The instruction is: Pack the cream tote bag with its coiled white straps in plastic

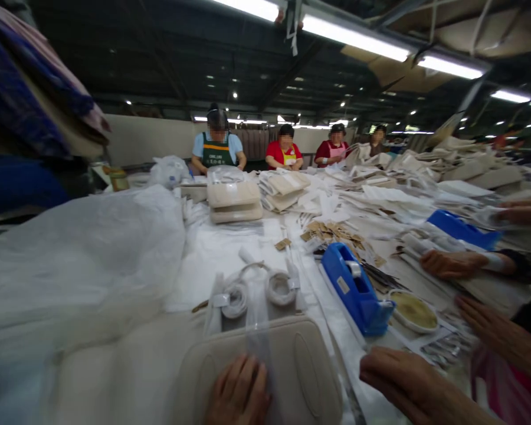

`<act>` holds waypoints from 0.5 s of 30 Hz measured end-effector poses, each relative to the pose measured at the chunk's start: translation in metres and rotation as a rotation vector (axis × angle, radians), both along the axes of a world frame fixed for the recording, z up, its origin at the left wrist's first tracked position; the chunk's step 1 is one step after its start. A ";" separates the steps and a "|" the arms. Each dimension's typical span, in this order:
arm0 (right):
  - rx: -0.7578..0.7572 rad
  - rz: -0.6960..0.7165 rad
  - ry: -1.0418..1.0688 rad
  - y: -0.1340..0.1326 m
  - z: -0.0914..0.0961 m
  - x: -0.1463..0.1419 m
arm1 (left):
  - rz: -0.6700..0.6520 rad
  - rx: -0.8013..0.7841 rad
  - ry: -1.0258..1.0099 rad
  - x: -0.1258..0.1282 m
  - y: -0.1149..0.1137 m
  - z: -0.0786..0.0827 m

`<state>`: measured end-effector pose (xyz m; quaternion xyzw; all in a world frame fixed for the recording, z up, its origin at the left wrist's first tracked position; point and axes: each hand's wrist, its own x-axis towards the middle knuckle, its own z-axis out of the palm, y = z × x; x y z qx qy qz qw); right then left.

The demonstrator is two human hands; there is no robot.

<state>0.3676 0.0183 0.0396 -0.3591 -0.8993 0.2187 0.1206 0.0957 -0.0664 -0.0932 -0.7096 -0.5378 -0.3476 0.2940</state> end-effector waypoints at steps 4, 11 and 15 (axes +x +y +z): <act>0.064 0.484 -0.288 0.009 0.040 -0.078 | -0.032 0.029 -0.050 0.005 0.000 0.009; 0.354 0.779 -0.680 0.052 0.021 -0.181 | -0.001 -0.049 -0.091 0.008 -0.006 0.010; 0.332 0.793 -0.751 0.055 0.023 -0.198 | -0.008 0.004 -0.106 0.008 -0.002 0.010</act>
